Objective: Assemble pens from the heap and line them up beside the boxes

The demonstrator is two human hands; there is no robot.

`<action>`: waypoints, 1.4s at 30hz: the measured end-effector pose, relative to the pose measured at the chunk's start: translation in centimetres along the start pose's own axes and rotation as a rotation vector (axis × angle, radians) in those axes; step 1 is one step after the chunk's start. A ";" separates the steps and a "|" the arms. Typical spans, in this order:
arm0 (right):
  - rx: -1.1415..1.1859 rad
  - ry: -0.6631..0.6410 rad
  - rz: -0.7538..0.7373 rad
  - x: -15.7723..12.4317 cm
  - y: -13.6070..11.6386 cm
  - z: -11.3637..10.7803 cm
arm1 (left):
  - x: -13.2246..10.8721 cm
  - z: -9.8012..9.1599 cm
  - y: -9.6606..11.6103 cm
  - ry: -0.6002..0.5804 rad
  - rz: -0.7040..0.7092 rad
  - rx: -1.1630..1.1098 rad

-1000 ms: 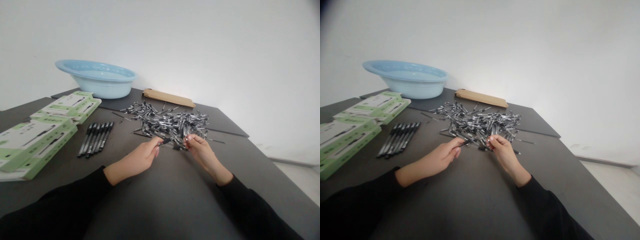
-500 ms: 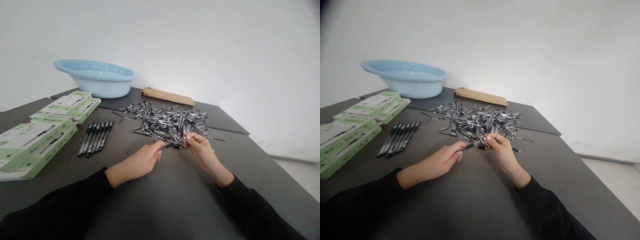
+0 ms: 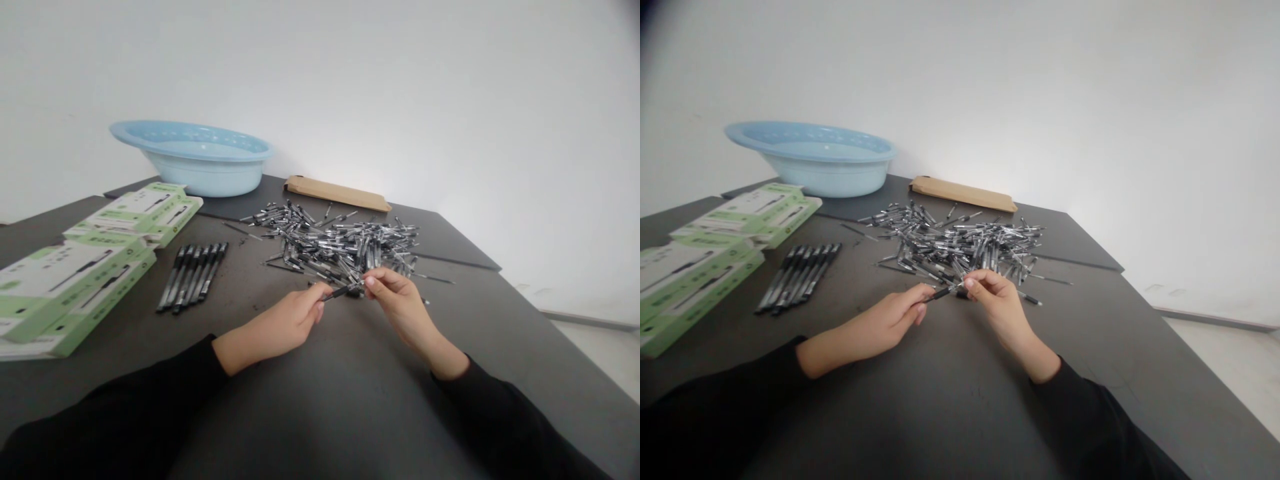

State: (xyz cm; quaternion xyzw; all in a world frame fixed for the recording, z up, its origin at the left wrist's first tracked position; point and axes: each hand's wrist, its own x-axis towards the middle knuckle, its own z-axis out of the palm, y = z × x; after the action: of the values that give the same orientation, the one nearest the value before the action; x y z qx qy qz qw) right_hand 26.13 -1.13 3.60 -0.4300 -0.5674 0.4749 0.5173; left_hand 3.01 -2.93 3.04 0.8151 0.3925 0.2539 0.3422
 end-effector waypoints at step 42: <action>-0.022 0.029 0.055 -0.3 0.3 1.6 | 1.2 0.9 1.2 0.022 -0.411 -1.069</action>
State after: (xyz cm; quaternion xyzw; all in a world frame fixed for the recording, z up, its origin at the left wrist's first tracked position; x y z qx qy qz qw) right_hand 24.54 -1.51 3.24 -0.4581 -0.5531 0.4762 0.5074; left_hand 4.88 -2.80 3.56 0.4328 0.3634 0.3541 0.7451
